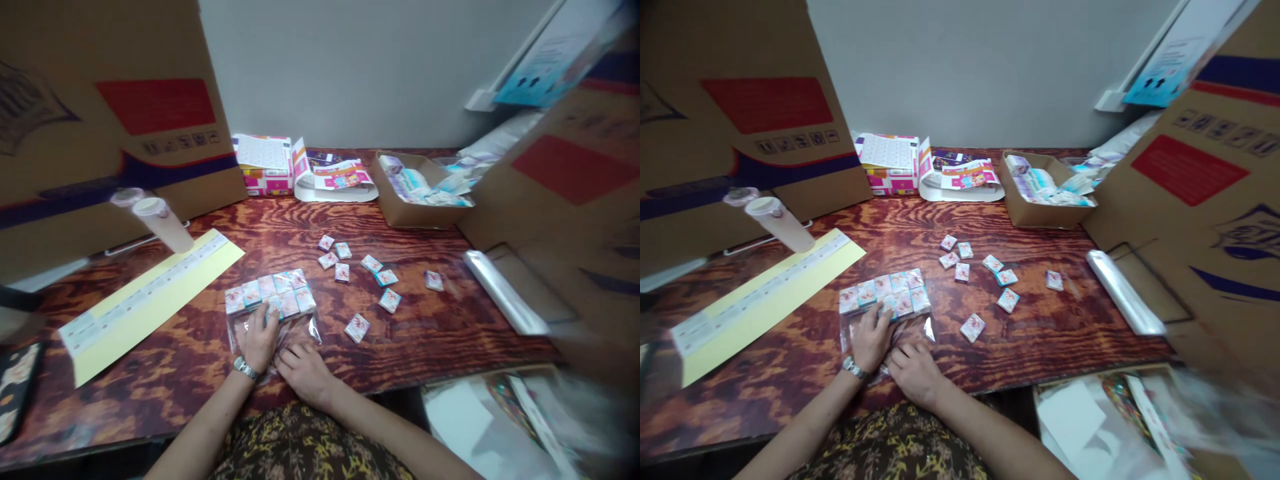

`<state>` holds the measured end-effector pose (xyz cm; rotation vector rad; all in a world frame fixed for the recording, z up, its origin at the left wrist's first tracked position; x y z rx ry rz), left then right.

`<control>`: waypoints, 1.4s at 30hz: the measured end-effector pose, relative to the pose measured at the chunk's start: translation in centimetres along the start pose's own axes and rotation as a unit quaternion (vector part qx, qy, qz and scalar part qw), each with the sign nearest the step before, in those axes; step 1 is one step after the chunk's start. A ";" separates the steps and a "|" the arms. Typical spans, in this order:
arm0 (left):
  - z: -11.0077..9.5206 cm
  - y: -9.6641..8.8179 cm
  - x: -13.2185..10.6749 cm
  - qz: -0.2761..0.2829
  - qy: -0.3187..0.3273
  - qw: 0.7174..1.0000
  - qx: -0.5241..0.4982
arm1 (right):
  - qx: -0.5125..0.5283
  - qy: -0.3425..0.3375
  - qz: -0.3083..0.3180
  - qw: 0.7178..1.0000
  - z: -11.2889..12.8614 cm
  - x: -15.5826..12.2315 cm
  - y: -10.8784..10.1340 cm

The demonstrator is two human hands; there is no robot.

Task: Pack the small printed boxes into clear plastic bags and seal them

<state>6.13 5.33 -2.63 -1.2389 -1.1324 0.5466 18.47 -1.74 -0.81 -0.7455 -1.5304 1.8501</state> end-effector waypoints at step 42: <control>-0.2 -0.1 0.2 -0.040 0.015 0.999 0.022 | 0.017 0.529 -0.248 0.811 -31.8 -13.4 -8.9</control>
Point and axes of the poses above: each hand's wrist, its own x-axis towards the middle knuckle, its own y-axis out of the palm, z = x × y, the point moved 2 cm from there along x, towards the middle knuckle, and after that the axes turned 8 degrees about z, right-handed, at the moved point
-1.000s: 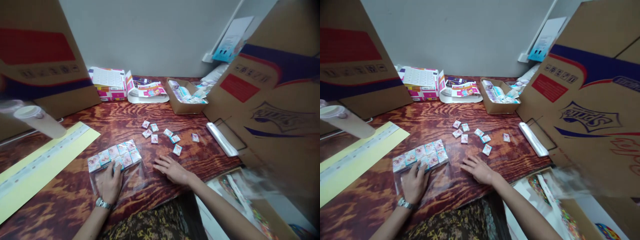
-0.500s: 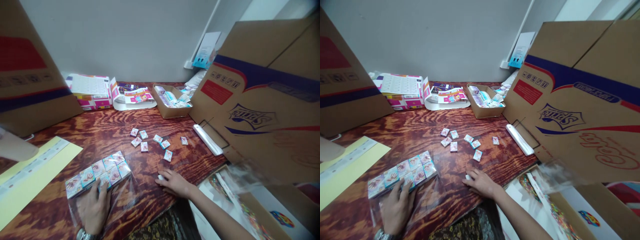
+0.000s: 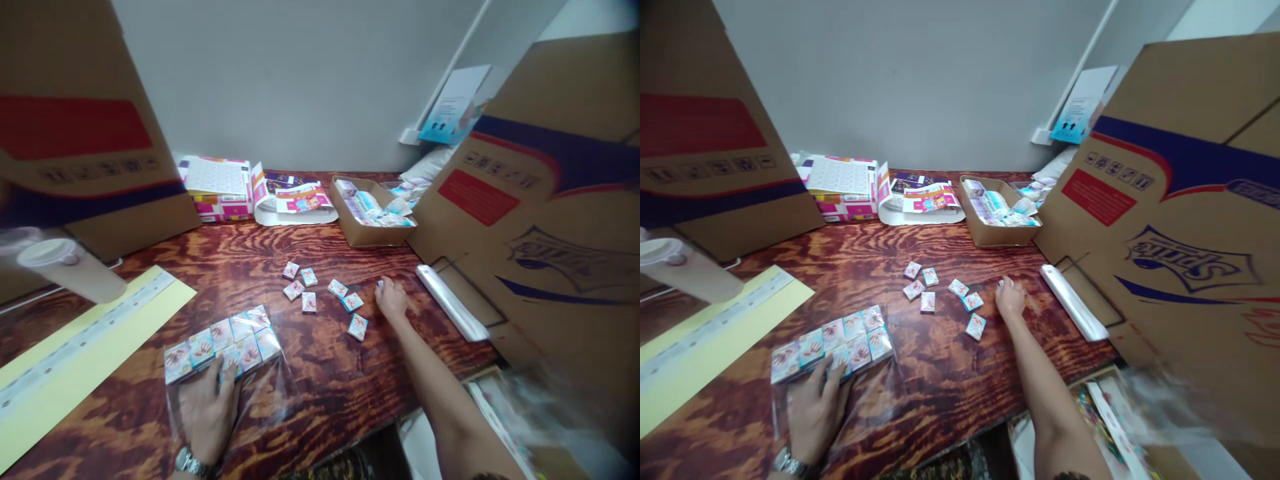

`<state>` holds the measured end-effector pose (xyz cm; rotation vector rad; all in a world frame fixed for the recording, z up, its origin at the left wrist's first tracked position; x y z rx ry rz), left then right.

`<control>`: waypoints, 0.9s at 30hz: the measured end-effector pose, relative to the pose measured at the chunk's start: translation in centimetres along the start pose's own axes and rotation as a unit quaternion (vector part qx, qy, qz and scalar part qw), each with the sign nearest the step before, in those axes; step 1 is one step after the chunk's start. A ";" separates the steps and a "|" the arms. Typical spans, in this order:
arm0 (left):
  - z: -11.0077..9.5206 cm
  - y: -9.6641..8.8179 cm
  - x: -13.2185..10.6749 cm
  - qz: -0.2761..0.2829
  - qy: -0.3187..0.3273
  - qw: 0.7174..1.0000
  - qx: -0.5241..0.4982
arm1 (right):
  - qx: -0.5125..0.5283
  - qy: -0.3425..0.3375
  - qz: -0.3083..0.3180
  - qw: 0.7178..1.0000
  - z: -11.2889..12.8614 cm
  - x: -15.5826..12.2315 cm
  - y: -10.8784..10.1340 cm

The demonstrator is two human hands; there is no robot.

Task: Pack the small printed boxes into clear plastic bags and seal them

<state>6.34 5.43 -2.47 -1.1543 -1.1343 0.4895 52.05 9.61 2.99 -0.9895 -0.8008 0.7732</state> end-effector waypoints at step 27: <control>0.0 0.8 -0.7 0.021 -0.014 0.997 -0.067 | 0.044 -0.328 0.203 0.922 14.5 -9.7 2.1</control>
Point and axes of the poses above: each hand's wrist, its own x-axis towards the middle knuckle, its own y-axis out of the palm, z = x × y, the point moved 2 cm from there along x, towards the middle knuckle, and after that the axes turned 8 degrees about z, right-handed, at the moved point
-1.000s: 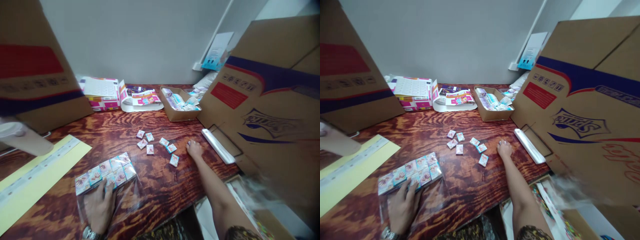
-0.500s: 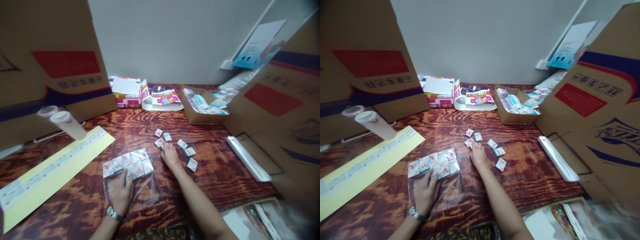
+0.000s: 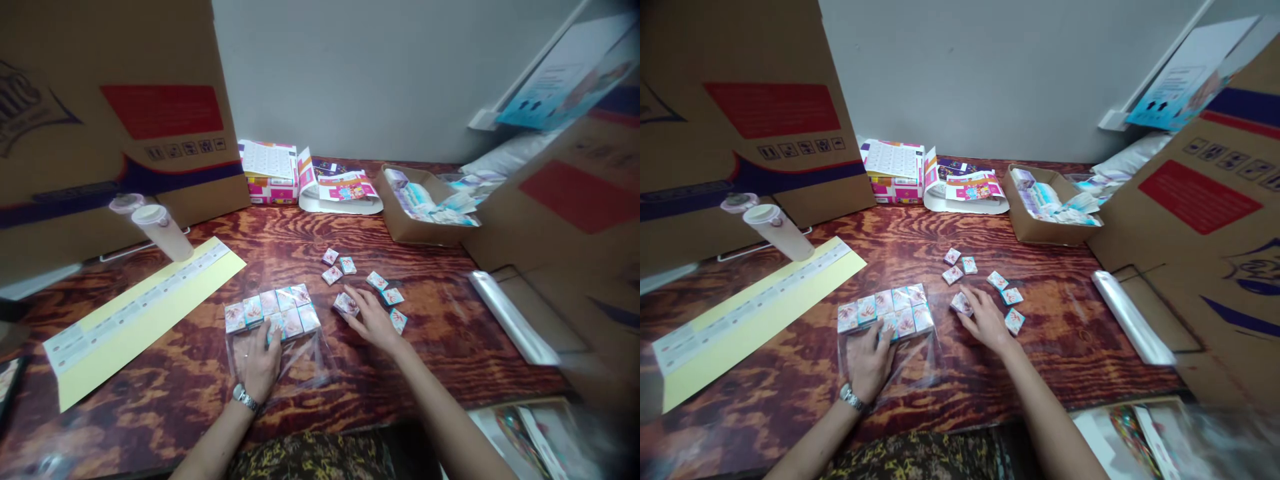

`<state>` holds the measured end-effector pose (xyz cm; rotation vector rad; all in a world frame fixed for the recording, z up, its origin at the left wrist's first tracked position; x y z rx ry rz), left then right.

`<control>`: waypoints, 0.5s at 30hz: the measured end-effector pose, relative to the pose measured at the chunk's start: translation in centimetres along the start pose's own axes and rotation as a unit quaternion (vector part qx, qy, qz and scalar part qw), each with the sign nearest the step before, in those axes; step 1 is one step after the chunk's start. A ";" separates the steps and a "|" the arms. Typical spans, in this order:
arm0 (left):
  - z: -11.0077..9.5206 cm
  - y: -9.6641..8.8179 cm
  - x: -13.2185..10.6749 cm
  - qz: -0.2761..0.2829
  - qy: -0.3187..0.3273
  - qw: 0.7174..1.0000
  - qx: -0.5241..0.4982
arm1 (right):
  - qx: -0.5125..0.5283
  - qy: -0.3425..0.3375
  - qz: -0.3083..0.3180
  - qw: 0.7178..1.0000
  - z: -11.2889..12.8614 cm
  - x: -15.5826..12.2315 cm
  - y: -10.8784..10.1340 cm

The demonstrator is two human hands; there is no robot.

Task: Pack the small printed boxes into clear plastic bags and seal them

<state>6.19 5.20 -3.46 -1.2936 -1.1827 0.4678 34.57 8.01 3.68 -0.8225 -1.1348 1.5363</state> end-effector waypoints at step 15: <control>-0.3 -0.3 0.1 0.009 -0.019 1.000 0.002 | 0.007 -0.009 -0.106 0.994 -1.0 -1.5 2.5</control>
Point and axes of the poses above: each hand's wrist, its own x-axis towards the middle knuckle, its own y-axis out of the palm, z = x × y, the point moved 2 cm from there along x, towards the middle knuckle, and after that the axes turned 8 degrees about z, right-handed, at the moved point
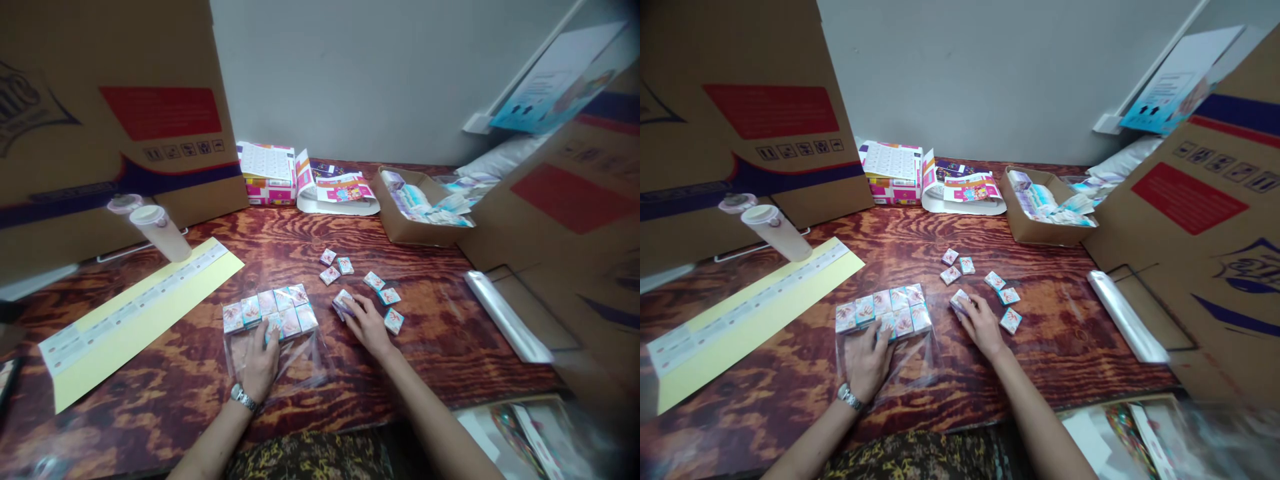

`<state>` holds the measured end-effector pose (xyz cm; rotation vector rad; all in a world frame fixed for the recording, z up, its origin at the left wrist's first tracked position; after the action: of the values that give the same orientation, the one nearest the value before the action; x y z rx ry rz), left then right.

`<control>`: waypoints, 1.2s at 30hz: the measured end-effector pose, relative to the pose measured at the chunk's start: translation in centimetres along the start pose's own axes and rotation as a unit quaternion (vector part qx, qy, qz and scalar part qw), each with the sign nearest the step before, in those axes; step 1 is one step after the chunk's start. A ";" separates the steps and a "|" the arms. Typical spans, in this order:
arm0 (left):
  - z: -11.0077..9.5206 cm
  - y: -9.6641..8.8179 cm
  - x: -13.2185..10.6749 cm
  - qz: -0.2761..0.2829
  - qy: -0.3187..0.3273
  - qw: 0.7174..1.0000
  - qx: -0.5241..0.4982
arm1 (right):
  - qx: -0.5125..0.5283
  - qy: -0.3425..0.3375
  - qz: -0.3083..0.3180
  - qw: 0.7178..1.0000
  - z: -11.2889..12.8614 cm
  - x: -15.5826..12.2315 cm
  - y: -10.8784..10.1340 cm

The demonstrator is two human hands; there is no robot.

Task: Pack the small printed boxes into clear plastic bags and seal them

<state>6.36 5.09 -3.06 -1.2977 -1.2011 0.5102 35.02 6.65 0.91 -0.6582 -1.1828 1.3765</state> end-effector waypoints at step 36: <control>0.3 -11.0 -3.4 0.069 -0.035 0.990 0.117 | -0.052 -0.142 0.096 0.984 20.1 -1.7 5.4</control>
<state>1.39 -0.71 5.54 -1.1721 -1.0773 0.7792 15.14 0.42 2.37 -0.6788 -1.4556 1.6195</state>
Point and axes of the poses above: each hand's wrist, its own x-axis towards the middle knuckle, its own y-axis out of the palm, z = x × y, the point moved 2 cm from there along x, towards the middle knuckle, and after that the axes turned 8 degrees about z, right-handed, at the moved point
